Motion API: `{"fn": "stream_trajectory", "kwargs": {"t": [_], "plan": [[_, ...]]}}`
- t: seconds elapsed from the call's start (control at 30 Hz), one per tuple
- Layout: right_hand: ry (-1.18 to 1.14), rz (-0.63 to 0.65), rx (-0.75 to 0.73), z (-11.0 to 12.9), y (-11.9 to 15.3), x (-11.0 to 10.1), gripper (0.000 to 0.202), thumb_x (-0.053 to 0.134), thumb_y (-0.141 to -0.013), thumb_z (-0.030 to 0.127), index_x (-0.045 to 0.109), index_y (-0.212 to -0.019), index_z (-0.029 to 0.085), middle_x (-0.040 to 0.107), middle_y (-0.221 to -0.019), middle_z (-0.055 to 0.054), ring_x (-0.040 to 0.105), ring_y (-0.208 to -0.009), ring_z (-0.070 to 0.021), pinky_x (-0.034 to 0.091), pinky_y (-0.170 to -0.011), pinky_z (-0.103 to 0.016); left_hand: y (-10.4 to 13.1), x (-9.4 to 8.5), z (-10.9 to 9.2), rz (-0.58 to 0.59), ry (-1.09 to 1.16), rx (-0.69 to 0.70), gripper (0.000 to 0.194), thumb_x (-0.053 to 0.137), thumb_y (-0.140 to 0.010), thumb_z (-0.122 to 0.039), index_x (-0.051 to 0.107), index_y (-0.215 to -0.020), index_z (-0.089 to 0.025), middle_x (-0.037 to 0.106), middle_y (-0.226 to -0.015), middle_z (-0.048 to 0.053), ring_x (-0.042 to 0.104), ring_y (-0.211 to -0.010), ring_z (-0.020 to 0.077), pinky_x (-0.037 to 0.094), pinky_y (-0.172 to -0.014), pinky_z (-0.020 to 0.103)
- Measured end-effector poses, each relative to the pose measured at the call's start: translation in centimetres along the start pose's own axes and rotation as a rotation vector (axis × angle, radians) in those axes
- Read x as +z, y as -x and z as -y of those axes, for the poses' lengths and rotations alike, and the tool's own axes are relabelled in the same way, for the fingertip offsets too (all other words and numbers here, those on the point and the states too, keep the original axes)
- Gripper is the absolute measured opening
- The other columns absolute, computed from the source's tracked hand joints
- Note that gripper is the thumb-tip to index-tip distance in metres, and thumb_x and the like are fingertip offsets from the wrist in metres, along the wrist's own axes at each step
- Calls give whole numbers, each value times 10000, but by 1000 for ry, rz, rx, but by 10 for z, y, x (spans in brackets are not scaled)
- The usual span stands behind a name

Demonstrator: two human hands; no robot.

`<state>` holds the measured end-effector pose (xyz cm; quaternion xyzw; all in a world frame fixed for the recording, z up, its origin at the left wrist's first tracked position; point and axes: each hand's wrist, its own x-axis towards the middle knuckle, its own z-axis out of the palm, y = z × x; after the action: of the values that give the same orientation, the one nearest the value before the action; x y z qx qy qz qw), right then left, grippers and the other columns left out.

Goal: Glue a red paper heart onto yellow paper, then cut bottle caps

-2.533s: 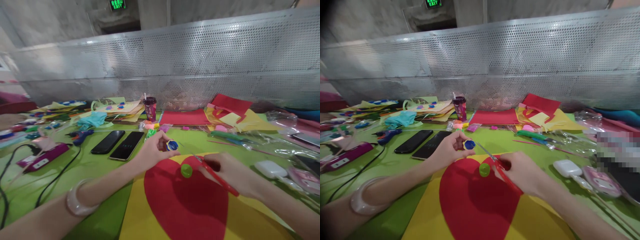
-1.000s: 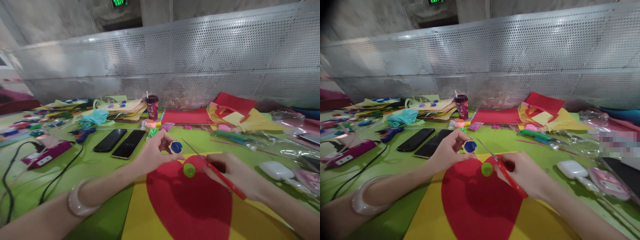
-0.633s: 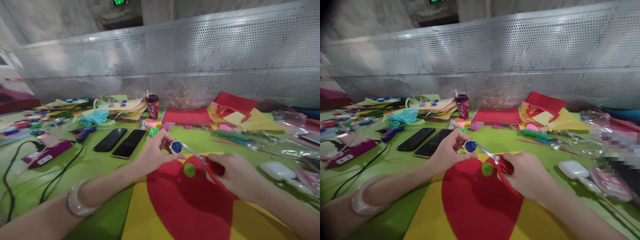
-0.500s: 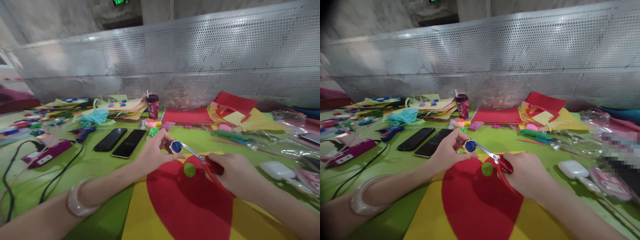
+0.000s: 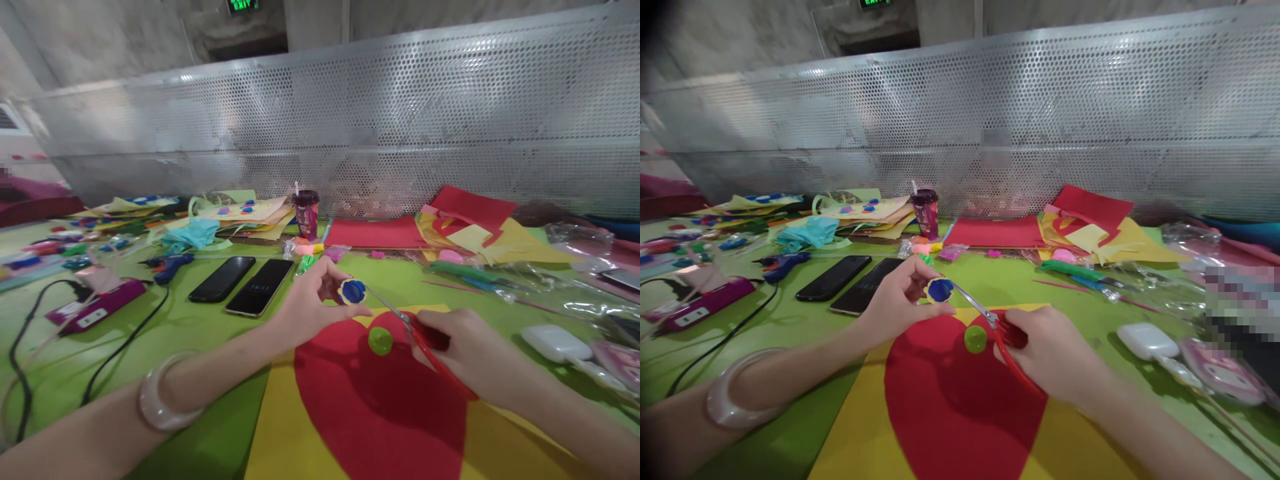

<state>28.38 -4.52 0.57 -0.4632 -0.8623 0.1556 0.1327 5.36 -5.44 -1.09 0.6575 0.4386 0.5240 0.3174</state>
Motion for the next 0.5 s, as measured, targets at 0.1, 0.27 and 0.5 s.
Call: {"fn": "stream_trajectory", "kwargs": {"t": [0.1, 0.27, 0.5], "plan": [[-204, 8, 31, 6, 1, -1, 209, 568, -774, 386, 634, -671, 216, 551, -535, 2, 432, -495, -137, 367, -473, -252, 0, 1, -3, -29, 36, -2, 426, 839, -592, -328, 483, -784, -196, 619, -713, -39, 600, -637, 111, 474, -584, 231], [-272, 48, 85, 10, 1, 1, 306, 543, -778, 465, 602, -633, 202, 569, -571, -5, 438, -503, -135, 373, -462, -250, 0, 4, -9, -77, 63, -55, 424, 837, -580, -309, 466, -745, -186, 595, -675, -50, 536, -568, 75, 425, -524, 199], [-311, 11, 110, 5, 0, 11, 290, 560, -767, 458, 586, -612, 214, 540, -537, 2, 450, -511, -139, 377, -461, -238, 0, 6, -10, -86, 110, -127, 436, 828, -586, -276, 432, -749, -196, 600, -660, -64, 576, -543, 78, 459, -505, 196]]}}
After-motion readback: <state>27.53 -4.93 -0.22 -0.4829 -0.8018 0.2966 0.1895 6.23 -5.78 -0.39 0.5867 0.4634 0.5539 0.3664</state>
